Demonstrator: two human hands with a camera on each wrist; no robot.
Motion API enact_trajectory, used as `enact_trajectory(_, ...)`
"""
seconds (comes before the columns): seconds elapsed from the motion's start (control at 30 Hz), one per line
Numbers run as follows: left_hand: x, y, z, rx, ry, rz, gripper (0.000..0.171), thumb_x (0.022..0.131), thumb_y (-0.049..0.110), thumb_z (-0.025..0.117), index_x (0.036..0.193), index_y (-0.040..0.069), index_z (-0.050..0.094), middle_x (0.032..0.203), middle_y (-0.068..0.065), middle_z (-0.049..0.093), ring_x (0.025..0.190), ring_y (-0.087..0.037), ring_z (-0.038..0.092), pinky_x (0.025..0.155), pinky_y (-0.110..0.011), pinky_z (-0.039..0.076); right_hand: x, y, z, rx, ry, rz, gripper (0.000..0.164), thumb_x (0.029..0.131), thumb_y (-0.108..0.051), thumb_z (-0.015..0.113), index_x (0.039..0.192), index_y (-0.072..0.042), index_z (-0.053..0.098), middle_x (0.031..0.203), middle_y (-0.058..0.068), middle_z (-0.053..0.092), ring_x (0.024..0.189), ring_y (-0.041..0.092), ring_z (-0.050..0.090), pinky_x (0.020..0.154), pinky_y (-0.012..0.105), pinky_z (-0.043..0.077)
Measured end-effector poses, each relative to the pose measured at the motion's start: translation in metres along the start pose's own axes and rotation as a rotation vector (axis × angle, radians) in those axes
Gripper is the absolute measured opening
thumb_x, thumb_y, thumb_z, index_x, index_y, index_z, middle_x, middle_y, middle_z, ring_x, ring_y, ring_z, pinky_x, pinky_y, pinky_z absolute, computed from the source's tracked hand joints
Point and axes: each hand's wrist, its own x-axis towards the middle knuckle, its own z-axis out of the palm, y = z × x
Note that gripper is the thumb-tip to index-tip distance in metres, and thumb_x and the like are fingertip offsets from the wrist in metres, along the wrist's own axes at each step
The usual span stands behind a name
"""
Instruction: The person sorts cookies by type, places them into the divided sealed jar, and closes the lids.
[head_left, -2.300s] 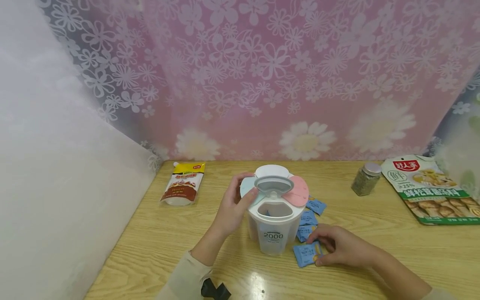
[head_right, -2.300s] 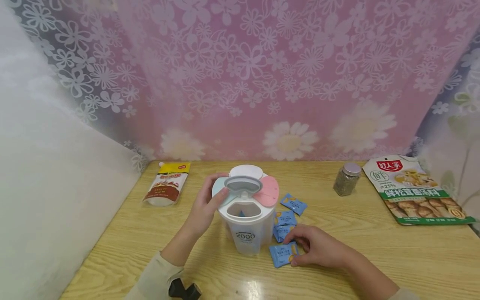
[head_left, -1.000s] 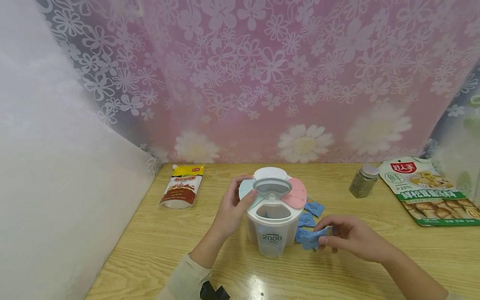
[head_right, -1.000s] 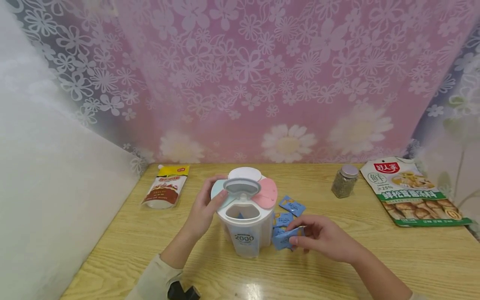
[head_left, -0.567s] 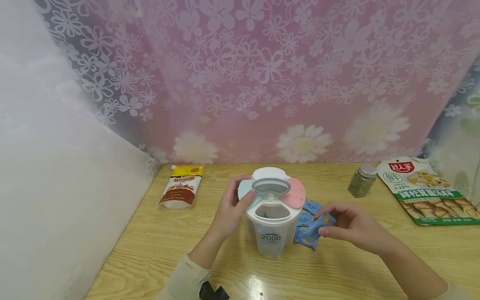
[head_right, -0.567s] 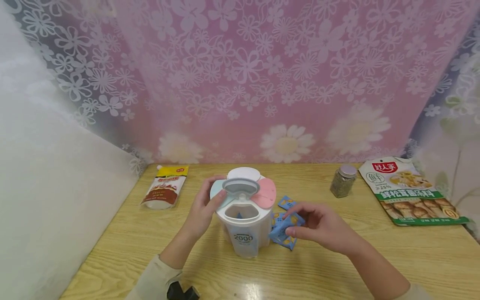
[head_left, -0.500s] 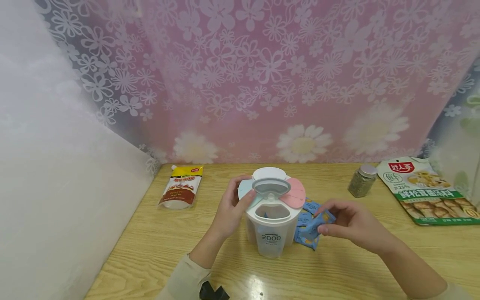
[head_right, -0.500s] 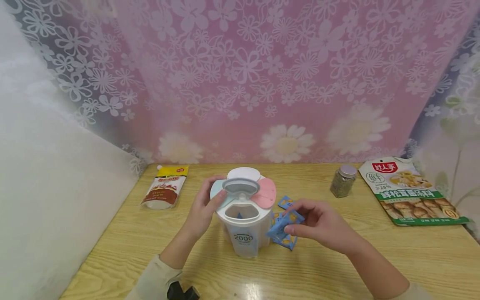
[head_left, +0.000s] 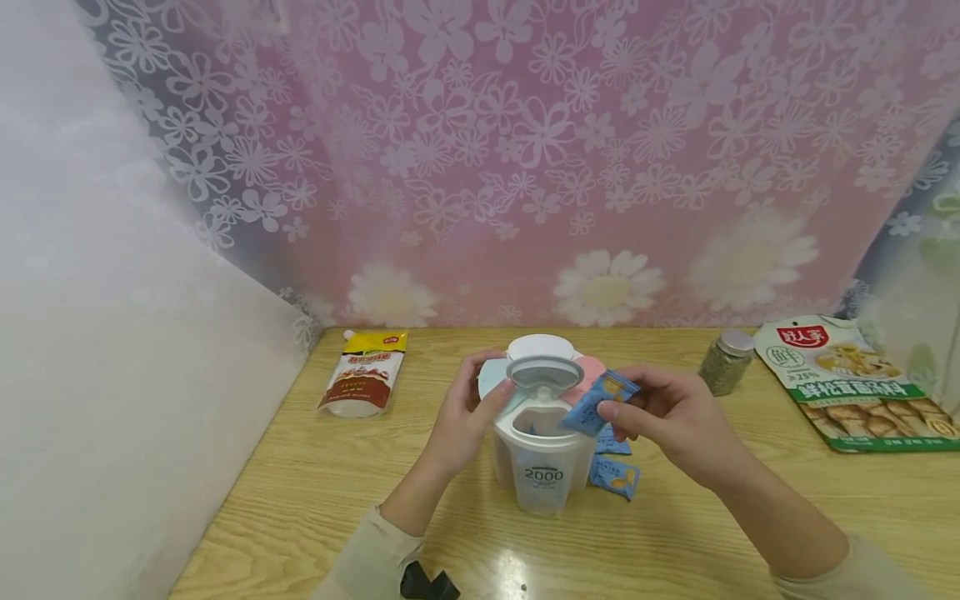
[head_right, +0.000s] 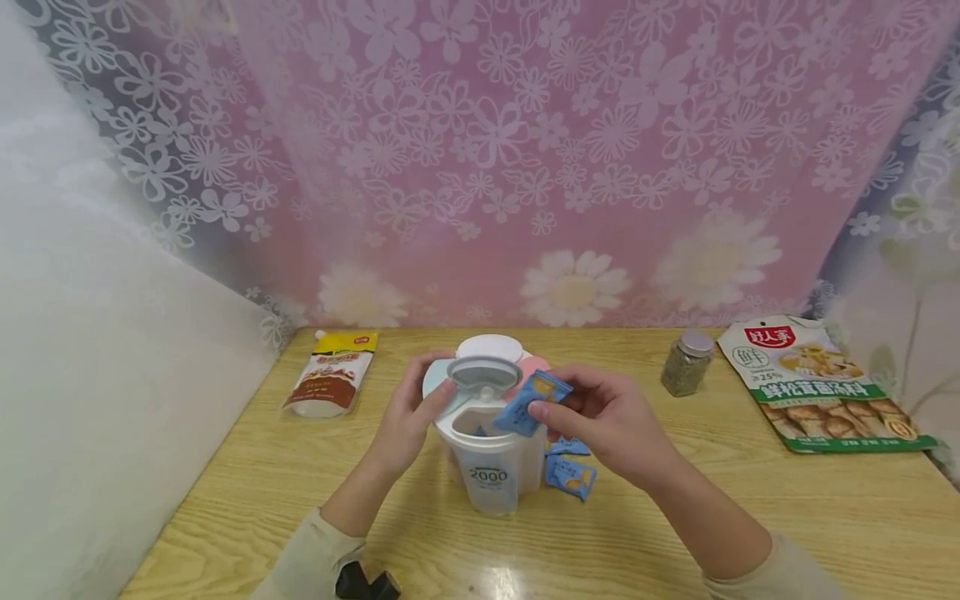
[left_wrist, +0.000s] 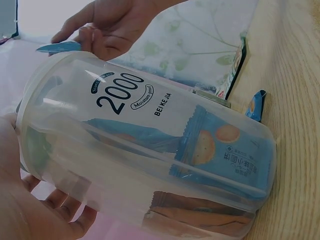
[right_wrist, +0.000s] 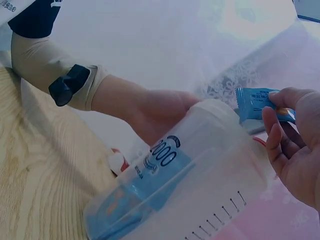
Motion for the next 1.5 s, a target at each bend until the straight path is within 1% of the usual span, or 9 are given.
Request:
enact_trajectory(0.17,0.000,0.001,0.001,-0.002,0.000,-0.008,0.042,0.101,0.016,0.055,0.140,0.006,0.041,0.133,-0.015,0.051,0.114,-0.015,0.057,0.090,-0.025,0.054,0.007,-0.004,0.008,-0.012,0.050,0.019,0.029,0.091,0.013,0.061,0.115,-0.002,0.068,0.086,-0.004,0.071,0.065,0.012,0.063,0.057,0.028,0.055)
enact_trajectory(0.37,0.000,0.002,0.001,-0.004,-0.005,-0.002,0.042,0.101,0.016,0.054,0.140,0.006,0.041,0.133,-0.016,0.051,0.113,-0.016,0.057,0.089,-0.026,0.054,0.009,-0.007,0.018,-0.266,0.074,0.044,0.022,0.086,0.004,0.073,0.106,-0.004,0.071,0.074,-0.004,0.070,0.055,0.013,0.063,0.050,0.030,0.054)
enact_trajectory(0.43,0.000,0.002,0.001,-0.003,-0.005,-0.001,0.042,0.101,0.016,0.054,0.140,0.006,0.041,0.133,-0.016,0.050,0.114,-0.016,0.057,0.089,-0.026,0.054,0.009,-0.007,0.020,-0.312,0.062,0.039,0.021,0.085,0.003,0.075,0.105,-0.005,0.071,0.073,-0.005,0.069,0.053,0.014,0.062,0.048,0.031,0.053)
enact_trajectory(0.67,-0.001,0.002,0.001,-0.002,0.004,0.018,0.042,0.101,0.016,0.055,0.139,0.004,0.042,0.131,-0.015,0.051,0.110,-0.014,0.057,0.088,-0.025,0.054,0.008,-0.003,0.017,-0.224,-0.018,0.040,0.023,0.088,0.005,0.070,0.109,-0.004,0.072,0.105,-0.004,0.076,0.059,0.015,0.065,0.051,0.032,0.055)
enact_trajectory(0.8,-0.001,0.001,0.001,-0.006,0.004,0.023,0.042,0.101,0.015,0.055,0.139,0.003,0.042,0.129,-0.015,0.052,0.109,-0.012,0.058,0.087,-0.025,0.054,0.005,0.005,0.005,-0.134,-0.073,0.026,0.027,0.087,0.011,0.067,0.111,-0.003,0.071,0.108,-0.004,0.076,0.060,0.014,0.064,0.051,0.032,0.054)
enact_trajectory(0.97,-0.001,0.002,0.001,-0.007,0.005,0.028,0.042,0.100,0.015,0.055,0.139,0.003,0.042,0.128,-0.015,0.052,0.109,-0.013,0.058,0.088,-0.025,0.054,0.001,0.017,-0.017,0.044,-0.197,-0.051,0.044,0.085,0.023,0.058,0.116,-0.006,0.069,0.110,-0.001,0.075,0.060,0.017,0.058,0.049,0.032,0.050)
enact_trajectory(1.2,0.000,0.004,0.001,-0.007,0.000,0.031,0.043,0.101,0.016,0.055,0.139,0.003,0.041,0.128,-0.015,0.051,0.110,-0.014,0.057,0.088,-0.025,0.054,-0.008,0.038,-0.041,0.206,-0.313,-0.136,0.053,0.082,0.031,0.050,0.122,0.000,0.067,0.115,0.005,0.073,0.072,0.012,0.064,0.045,0.037,0.043)
enact_trajectory(1.37,0.000,0.003,0.001,-0.013,0.001,0.031,0.043,0.101,0.015,0.055,0.139,0.002,0.041,0.129,-0.014,0.051,0.110,-0.014,0.057,0.088,-0.024,0.054,-0.018,0.050,-0.049,0.185,-0.320,-0.074,0.051,0.083,0.030,0.050,0.122,0.000,0.066,0.115,0.004,0.073,0.072,0.012,0.062,0.047,0.039,0.043)
enact_trajectory(1.5,0.000,0.003,0.001,-0.009,0.002,0.029,0.043,0.101,0.015,0.055,0.139,0.002,0.041,0.129,-0.015,0.051,0.109,-0.014,0.057,0.087,-0.024,0.054,-0.029,0.059,-0.054,0.144,-0.307,0.030,0.046,0.085,0.027,0.053,0.121,0.000,0.065,0.115,0.002,0.072,0.065,0.018,0.054,0.048,0.039,0.044)
